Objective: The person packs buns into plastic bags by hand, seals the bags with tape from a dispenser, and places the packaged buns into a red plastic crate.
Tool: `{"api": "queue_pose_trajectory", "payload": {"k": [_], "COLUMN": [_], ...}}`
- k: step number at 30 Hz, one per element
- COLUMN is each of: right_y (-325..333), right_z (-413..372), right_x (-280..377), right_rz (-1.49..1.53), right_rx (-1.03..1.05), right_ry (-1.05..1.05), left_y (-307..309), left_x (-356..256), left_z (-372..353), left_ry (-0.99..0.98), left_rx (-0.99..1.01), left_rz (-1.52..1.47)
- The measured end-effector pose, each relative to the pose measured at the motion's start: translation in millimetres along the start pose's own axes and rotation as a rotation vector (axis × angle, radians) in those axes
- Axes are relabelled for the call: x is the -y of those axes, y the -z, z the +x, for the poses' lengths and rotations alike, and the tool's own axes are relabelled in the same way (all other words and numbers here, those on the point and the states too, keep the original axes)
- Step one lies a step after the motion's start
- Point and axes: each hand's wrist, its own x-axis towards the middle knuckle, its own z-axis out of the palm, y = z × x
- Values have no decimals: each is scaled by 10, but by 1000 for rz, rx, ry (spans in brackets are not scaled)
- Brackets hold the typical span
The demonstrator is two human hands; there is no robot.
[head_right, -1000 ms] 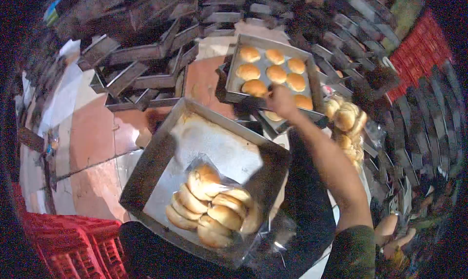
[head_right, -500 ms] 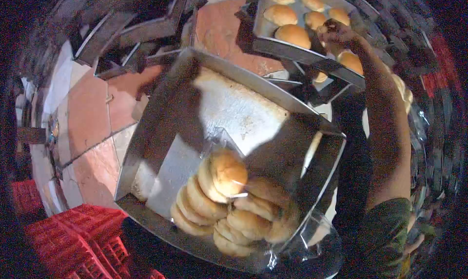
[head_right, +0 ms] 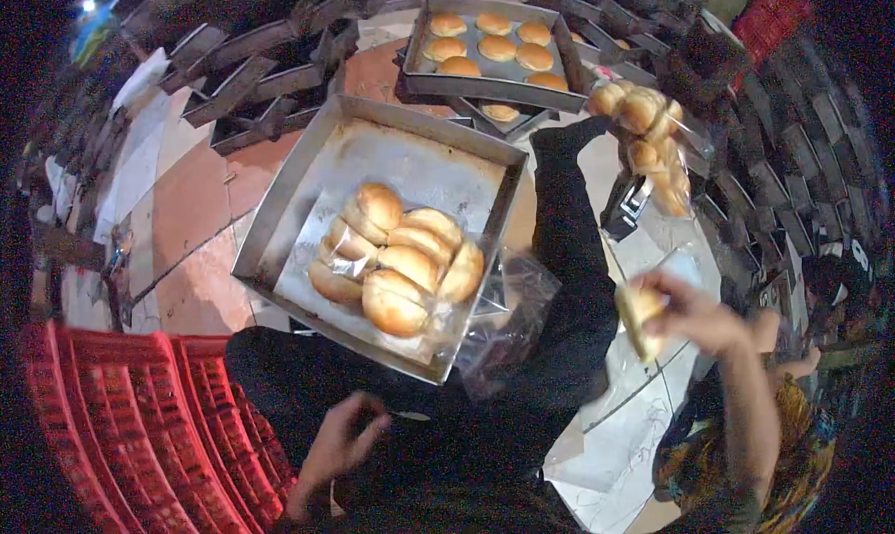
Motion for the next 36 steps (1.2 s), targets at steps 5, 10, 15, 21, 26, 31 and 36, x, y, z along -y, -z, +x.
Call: {"api": "queue_pose_trajectory", "payload": {"k": [5,10,15,21,26,31,36], "right_y": [-1207,-1896,-2255,-2316,-2424,-2246,-1800], "right_z": [170,823,1109,1073,1253,1156,690], "right_x": [-413,19,155,222,334,340,-310], "right_rz": [735,1063,351,-184,-881,-745,-469], "right_rx": [92,20,-378,-387,-428,-291,-280], "right_ry": [123,308,464,577,561,737,750], "left_y": [-687,-1115,-1142,-1317,-1268,-1124,-1254], "left_x": [-496,-458,-298,-172,-116,-114,4], "left_z": [163,554,549,327,339,262,211], "left_ry": [-295,-451,-602,-651,-650,-657,-538], "left_rx": [-336,-668,-715,-612,-607,-677,-648], "left_rz": [238,437,348,258,266,245,246]}}
